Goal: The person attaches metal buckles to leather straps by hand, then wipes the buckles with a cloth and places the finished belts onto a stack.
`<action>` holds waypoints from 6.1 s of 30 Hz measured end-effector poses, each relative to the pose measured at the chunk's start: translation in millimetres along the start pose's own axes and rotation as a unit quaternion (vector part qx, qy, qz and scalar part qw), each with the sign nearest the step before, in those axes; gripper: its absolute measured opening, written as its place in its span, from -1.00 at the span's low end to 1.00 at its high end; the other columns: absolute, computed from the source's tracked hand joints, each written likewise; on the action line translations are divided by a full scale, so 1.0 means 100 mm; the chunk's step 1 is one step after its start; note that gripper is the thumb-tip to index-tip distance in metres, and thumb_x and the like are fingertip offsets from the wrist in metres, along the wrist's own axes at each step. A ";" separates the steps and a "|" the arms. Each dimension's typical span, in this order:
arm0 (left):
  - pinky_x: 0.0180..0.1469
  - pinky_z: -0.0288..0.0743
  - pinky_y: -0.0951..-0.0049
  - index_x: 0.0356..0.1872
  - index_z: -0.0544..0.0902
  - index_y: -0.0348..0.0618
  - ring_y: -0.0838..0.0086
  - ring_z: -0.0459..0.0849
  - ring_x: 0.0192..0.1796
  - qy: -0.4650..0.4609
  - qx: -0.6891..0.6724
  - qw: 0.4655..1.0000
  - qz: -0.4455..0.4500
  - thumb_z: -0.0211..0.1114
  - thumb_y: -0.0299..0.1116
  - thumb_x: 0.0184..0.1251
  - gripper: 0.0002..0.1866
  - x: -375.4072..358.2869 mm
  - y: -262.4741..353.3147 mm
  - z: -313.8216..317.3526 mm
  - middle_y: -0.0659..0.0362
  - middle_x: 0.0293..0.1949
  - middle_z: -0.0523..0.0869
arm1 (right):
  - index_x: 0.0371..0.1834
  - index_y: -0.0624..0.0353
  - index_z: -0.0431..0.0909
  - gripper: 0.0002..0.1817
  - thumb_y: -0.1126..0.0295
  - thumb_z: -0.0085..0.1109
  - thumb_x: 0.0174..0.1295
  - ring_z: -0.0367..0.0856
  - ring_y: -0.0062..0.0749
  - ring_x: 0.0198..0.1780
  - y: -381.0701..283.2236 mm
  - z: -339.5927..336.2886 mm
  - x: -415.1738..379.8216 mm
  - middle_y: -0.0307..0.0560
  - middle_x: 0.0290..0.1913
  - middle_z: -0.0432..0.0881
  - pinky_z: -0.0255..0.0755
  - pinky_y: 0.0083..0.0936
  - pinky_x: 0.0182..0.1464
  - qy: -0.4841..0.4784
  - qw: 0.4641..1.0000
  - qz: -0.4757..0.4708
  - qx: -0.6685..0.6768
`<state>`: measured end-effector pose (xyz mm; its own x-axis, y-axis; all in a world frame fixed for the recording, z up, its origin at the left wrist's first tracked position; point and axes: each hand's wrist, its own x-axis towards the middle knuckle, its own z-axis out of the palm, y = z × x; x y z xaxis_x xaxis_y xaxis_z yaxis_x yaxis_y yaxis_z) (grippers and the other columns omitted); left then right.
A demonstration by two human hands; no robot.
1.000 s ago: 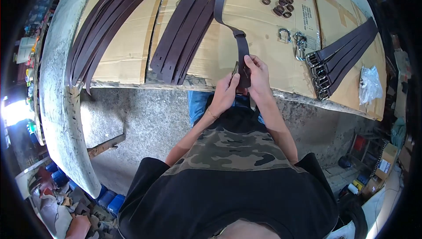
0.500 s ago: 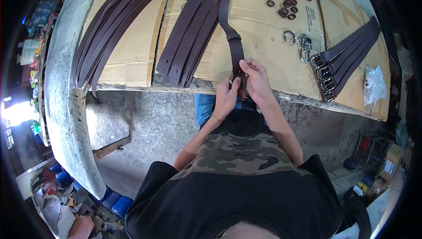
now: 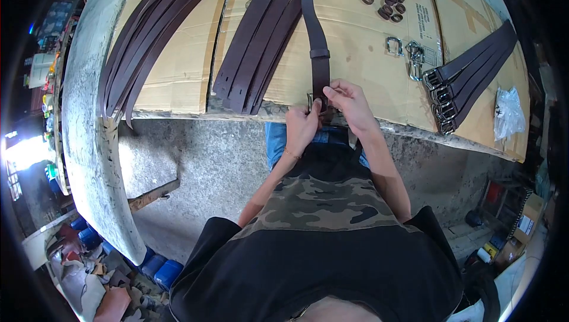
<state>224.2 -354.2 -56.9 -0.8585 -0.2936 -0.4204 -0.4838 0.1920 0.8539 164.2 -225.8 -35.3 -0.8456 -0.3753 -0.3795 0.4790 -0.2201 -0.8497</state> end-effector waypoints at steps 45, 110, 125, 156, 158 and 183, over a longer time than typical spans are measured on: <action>-0.37 0.42 0.58 -0.28 0.54 -0.30 0.62 0.51 -0.45 -0.192 -0.303 0.932 0.049 0.08 -0.46 0.41 -0.87 0.01 0.06 0.01 0.25 -0.47 0.59 | -0.42 0.29 0.57 -0.70 0.23 0.17 0.26 0.40 -0.59 -0.72 -0.18 0.04 0.05 -0.21 -0.62 0.50 0.34 -0.61 -0.70 -0.048 0.996 0.071 -0.030; -0.42 0.35 0.70 -0.37 0.52 -0.28 0.74 0.47 -0.44 0.006 -0.270 0.957 0.108 0.15 -0.37 0.38 -0.82 0.06 0.00 0.04 0.30 -0.51 0.56 | -0.42 0.42 0.60 -0.73 0.34 0.29 0.14 0.38 -0.66 -0.56 0.29 0.20 0.20 -0.25 -0.57 0.41 0.29 -0.64 -0.49 0.099 0.976 -0.112 -0.159; -0.40 0.32 0.60 -0.37 0.53 -0.21 0.67 0.44 -0.45 -0.054 -0.252 0.961 0.104 0.15 -0.28 0.37 -0.79 0.15 -0.19 0.07 0.29 -0.50 0.53 | -0.56 0.29 0.60 -0.75 0.36 0.19 0.23 0.34 -0.72 -0.60 0.29 -0.02 0.15 -0.36 -0.64 0.48 0.20 -0.67 -0.54 0.038 0.979 -0.110 -0.167; -0.34 0.36 0.65 -0.40 0.59 -0.30 0.68 0.49 -0.40 -0.082 -0.342 0.935 0.034 0.05 -0.25 0.44 -0.68 0.04 0.01 -0.08 0.28 -0.47 0.59 | -0.55 0.34 0.60 -0.80 0.43 0.32 0.11 0.48 -0.69 -0.55 0.19 0.02 0.01 -0.21 -0.61 0.58 0.32 -0.69 -0.50 0.099 0.985 -0.103 -0.097; -0.30 0.42 0.69 -0.33 0.62 -0.33 0.65 0.56 -0.37 -0.100 -0.322 0.940 0.046 0.04 -0.28 0.44 -0.69 0.05 0.01 -0.10 0.22 -0.41 0.65 | -0.57 0.34 0.58 -0.80 0.45 0.31 0.12 0.47 -0.68 -0.56 0.18 0.04 0.00 -0.22 -0.62 0.57 0.31 -0.70 -0.51 0.113 0.982 -0.094 -0.120; -0.31 0.57 0.55 -0.31 0.58 -0.37 0.52 0.65 -0.43 -0.051 -0.322 0.945 0.006 0.05 -0.37 0.42 -0.75 -0.07 -0.07 -0.03 0.11 -0.43 0.67 | -0.38 0.36 0.63 -0.83 0.43 0.31 0.12 0.44 -0.72 -0.58 0.28 0.04 0.08 -0.25 -0.55 0.58 0.29 -0.73 -0.56 0.067 0.994 -0.030 -0.078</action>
<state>234.1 -356.2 -58.9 -0.8909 -0.1966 -0.4093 -0.2990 -0.4245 0.8546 171.8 -238.9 -60.1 -0.9001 -0.2400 -0.3637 0.3942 -0.0925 -0.9144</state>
